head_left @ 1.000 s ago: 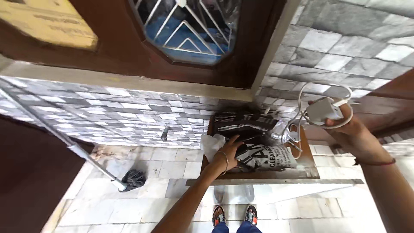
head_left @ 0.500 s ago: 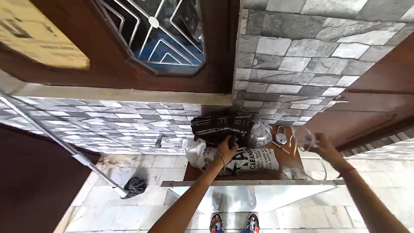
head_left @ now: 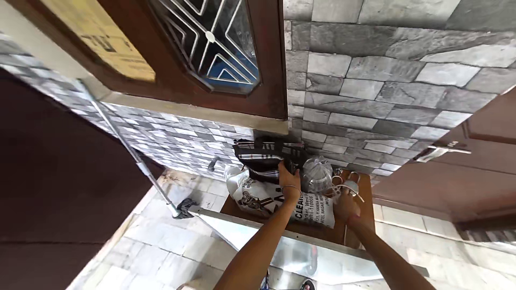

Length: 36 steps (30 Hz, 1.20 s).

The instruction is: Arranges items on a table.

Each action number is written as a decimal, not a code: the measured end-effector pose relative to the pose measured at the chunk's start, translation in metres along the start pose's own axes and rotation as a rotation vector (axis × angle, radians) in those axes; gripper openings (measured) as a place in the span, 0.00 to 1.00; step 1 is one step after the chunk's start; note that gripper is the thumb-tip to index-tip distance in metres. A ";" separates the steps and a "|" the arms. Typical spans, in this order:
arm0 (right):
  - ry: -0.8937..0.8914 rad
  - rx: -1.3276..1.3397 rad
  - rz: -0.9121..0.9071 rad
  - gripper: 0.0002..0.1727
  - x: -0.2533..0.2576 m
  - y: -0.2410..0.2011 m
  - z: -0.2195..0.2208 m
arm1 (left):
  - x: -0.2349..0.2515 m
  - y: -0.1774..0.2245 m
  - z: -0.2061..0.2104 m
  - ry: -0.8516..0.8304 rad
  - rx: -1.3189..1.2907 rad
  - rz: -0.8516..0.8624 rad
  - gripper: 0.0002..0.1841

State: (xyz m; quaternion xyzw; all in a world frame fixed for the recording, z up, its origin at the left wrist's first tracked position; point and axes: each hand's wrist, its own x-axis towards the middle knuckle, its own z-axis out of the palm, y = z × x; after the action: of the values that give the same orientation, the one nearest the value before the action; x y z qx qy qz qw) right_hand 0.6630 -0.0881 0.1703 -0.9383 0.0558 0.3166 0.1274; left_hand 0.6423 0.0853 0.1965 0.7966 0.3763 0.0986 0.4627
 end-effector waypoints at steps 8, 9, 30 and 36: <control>-0.096 -0.092 -0.088 0.41 -0.018 0.005 -0.019 | 0.008 0.012 0.008 0.064 0.102 -0.080 0.34; -0.083 -0.102 -0.106 0.39 -0.029 0.001 -0.028 | 0.008 0.014 0.007 0.050 0.110 -0.088 0.34; 0.134 0.492 -0.190 0.20 -0.037 -0.150 -0.027 | 0.006 0.029 -0.034 -0.177 -0.115 -0.168 0.32; 0.218 0.512 -0.258 0.17 -0.025 -0.144 -0.012 | 0.013 0.028 -0.046 -0.161 -0.784 -0.469 0.29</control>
State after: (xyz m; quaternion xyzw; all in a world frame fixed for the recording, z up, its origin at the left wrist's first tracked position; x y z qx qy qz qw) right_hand 0.6773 0.0478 0.2243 -0.9034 0.0274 0.1709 0.3922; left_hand 0.6424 0.1160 0.2423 0.4600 0.4434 0.0638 0.7666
